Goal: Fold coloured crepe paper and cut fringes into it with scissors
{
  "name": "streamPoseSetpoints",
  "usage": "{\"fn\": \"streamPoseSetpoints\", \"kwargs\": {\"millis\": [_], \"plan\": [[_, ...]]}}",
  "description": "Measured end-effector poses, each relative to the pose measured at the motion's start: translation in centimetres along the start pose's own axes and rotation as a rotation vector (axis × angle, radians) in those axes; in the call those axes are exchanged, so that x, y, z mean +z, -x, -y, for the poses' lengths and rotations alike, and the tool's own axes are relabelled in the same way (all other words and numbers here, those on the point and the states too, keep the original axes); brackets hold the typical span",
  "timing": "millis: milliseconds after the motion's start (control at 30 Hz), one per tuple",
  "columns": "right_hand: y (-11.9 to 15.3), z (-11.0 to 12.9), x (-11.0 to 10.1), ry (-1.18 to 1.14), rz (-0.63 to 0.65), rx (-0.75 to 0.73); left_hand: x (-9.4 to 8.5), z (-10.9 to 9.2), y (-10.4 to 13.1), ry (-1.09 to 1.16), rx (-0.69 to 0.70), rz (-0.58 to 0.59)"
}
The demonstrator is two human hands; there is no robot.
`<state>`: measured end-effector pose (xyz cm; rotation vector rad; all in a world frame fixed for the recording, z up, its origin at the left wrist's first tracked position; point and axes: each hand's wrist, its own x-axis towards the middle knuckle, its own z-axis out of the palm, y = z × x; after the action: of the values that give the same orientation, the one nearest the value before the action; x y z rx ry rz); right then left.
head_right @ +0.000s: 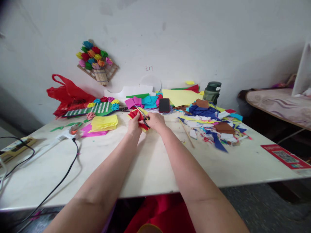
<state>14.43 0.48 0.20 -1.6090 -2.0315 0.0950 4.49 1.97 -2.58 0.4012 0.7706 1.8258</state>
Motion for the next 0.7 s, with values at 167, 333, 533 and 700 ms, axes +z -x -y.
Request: {"fn": "streamPoseSetpoints", "kwargs": {"millis": [167, 333, 533, 700], "plan": [[-0.06, -0.22, 0.26, -0.048, -0.006, -0.011, -0.26, 0.05, -0.32, 0.001, -0.02, 0.011], [0.02, -0.63, 0.5, -0.187, 0.096, 0.017, -0.5, 0.02, -0.33, 0.003, -0.044, 0.074], [0.16, -0.78, 0.42, -0.195, 0.054, 0.017, -0.51, 0.11, 0.08, -0.014, -0.071, 0.156], [0.1, -0.88, 0.43, -0.172, 0.024, 0.003, -0.56, 0.36, 0.11, -0.013, -0.067, 0.174]]}}
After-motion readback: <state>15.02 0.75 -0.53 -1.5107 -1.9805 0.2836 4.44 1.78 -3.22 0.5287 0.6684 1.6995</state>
